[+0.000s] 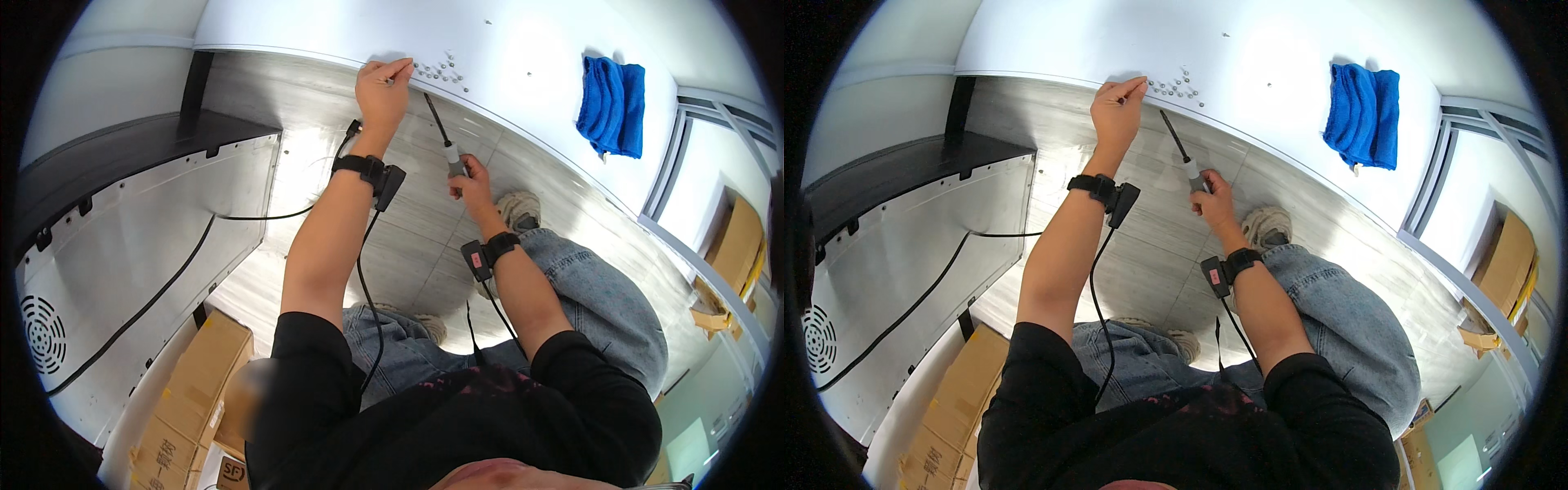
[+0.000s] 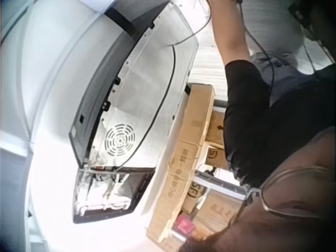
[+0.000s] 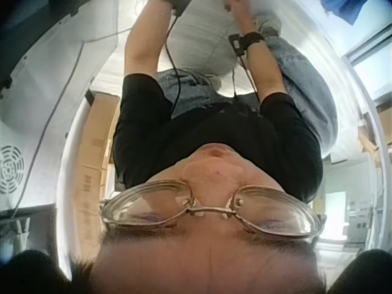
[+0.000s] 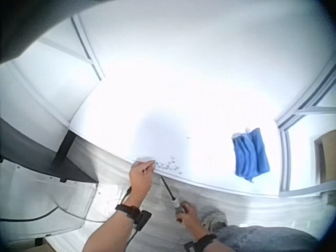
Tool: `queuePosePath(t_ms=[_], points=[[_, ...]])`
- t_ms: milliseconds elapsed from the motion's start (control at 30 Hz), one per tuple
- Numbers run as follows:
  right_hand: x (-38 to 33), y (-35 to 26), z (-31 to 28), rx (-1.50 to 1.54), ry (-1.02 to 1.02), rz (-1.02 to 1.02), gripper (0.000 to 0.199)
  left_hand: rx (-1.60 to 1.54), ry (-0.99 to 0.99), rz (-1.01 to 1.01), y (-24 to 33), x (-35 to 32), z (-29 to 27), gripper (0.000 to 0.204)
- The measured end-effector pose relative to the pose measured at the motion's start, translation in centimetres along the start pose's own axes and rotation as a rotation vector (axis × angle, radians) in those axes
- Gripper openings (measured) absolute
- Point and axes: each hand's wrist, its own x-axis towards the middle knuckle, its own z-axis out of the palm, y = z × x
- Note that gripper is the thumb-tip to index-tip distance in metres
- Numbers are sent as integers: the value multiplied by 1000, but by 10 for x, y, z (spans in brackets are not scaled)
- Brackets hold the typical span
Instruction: The person uses a screwdriver to fasten screws into the back panel of a white electronic device. They repeatedly pick up screws and tighten them into place along the edge of the device.
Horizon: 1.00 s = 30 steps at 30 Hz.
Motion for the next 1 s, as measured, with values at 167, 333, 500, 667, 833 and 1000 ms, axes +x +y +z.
queuePosePath(t_ms=[167, 333, 500, 667, 833, 1000], points=[[-4, -2, 1, 31, 38, 6, 26, 90, 70, 49, -8, -7, 10, 16], [-5, 2, 4, 3, 65, -12, 27, 48, 56, 53, -11, -8, 7, 22], [-10, 15, 20, -95, 25, -34, 28, -55, 125, -57, -26, -33, -17, 28], [-28, 32, 69, -147, -164, 39, 26, -450, 185, -607, -64, -87, -82, 20], [-56, 76, 126, -312, -426, 168, 23, -601, -97, -1055, -96, -158, -186, 20], [-79, 117, 176, -500, -504, 255, 28, -552, -89, -1303, -130, -221, -270, 27]])
